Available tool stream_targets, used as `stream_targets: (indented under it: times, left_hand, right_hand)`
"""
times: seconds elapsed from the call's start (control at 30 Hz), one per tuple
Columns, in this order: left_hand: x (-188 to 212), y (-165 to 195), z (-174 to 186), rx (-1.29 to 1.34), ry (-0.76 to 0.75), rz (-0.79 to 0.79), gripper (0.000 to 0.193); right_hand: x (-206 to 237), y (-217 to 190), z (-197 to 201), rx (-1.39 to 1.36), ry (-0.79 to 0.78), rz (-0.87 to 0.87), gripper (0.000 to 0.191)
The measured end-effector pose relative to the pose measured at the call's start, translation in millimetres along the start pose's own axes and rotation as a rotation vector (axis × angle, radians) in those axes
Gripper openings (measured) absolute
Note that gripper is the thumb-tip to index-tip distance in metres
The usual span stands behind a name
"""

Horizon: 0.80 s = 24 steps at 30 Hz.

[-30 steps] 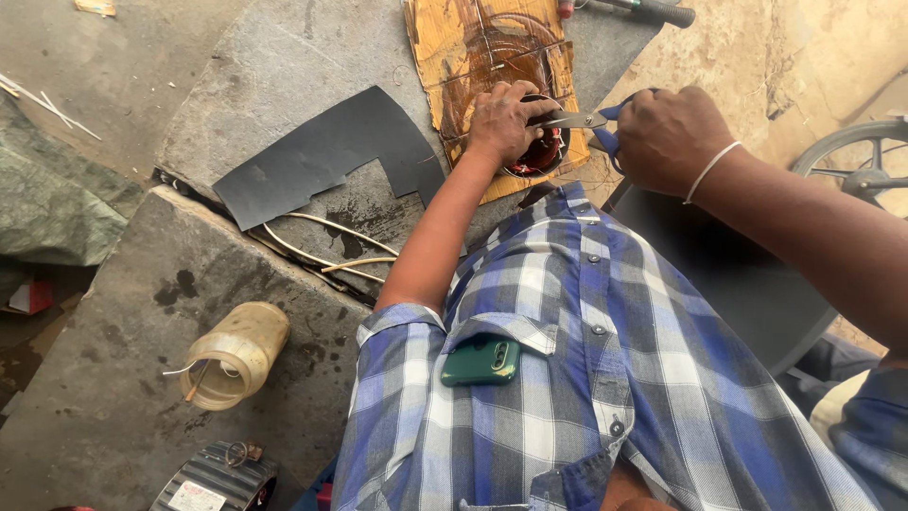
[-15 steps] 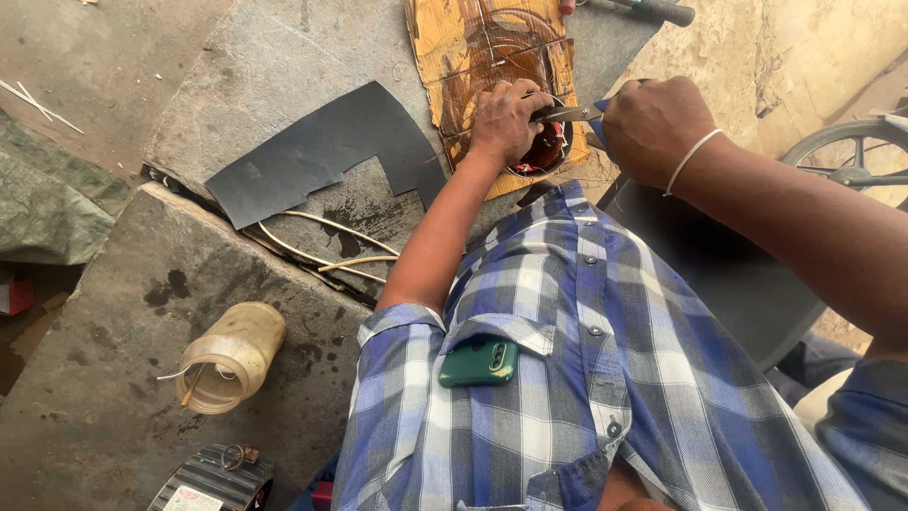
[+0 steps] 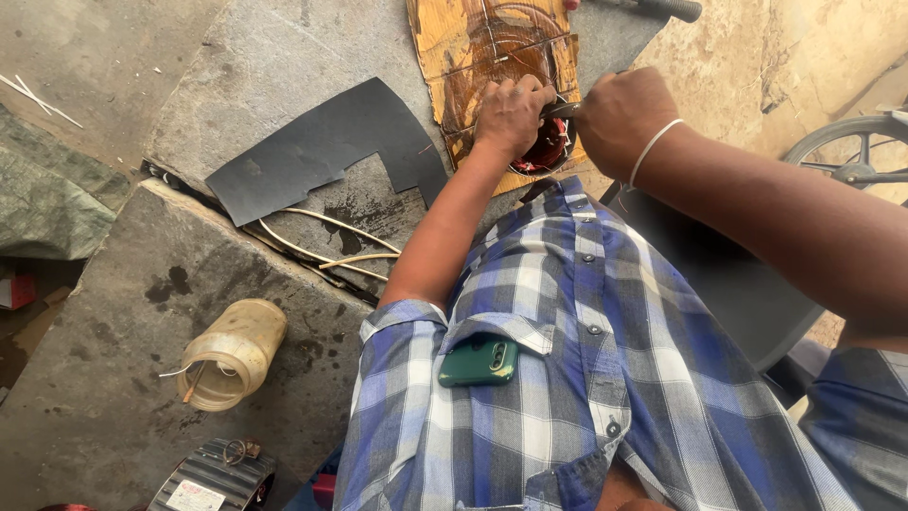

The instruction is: The person uses scissors to trim the ends of red wires protruding from a cylindrical coil. They repeatedly pull wire ends, cut them, and adjust the coil on a wooden board.

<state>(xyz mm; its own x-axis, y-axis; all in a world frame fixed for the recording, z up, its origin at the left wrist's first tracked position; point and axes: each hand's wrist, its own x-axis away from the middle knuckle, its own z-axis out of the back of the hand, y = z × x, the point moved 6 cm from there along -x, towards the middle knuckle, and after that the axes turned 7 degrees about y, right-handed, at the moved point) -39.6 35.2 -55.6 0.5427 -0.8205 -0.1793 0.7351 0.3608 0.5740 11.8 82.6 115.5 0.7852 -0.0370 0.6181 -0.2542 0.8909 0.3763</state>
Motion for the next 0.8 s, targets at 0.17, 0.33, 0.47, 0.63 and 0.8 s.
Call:
stream_targets:
  times: [0.17,0.33,0.47,0.63,0.8]
  left_hand:
    - [-2.2,2.5,5.1,-0.041,0.091,-0.035,0.021]
    - [-6.9,2.4,3.5,-0.067,0.107,0.002,0.019]
    - [-8.3,7.1,5.5,-0.096,0.103,0.001,0.021]
    - [-2.2,14.7,27.9,0.061,0.047,0.070,0.036]
    - [35.6,-12.6,54.6,0.080,0.090,0.231,0.056]
  right_hand:
    - [-2.2,-2.8,4.1,-0.001,-0.026,0.025,0.020]
    - [-2.9,-0.8,0.8,-0.009,-0.020,0.035,0.020]
    - [-2.7,-1.4,-4.4,-0.020,0.000,0.027,0.021]
    - [3.4,19.1,-23.8,0.017,-0.062,-0.080,0.033]
    - [27.4,53.6,-48.5,-0.046,0.152,-0.140,0.042]
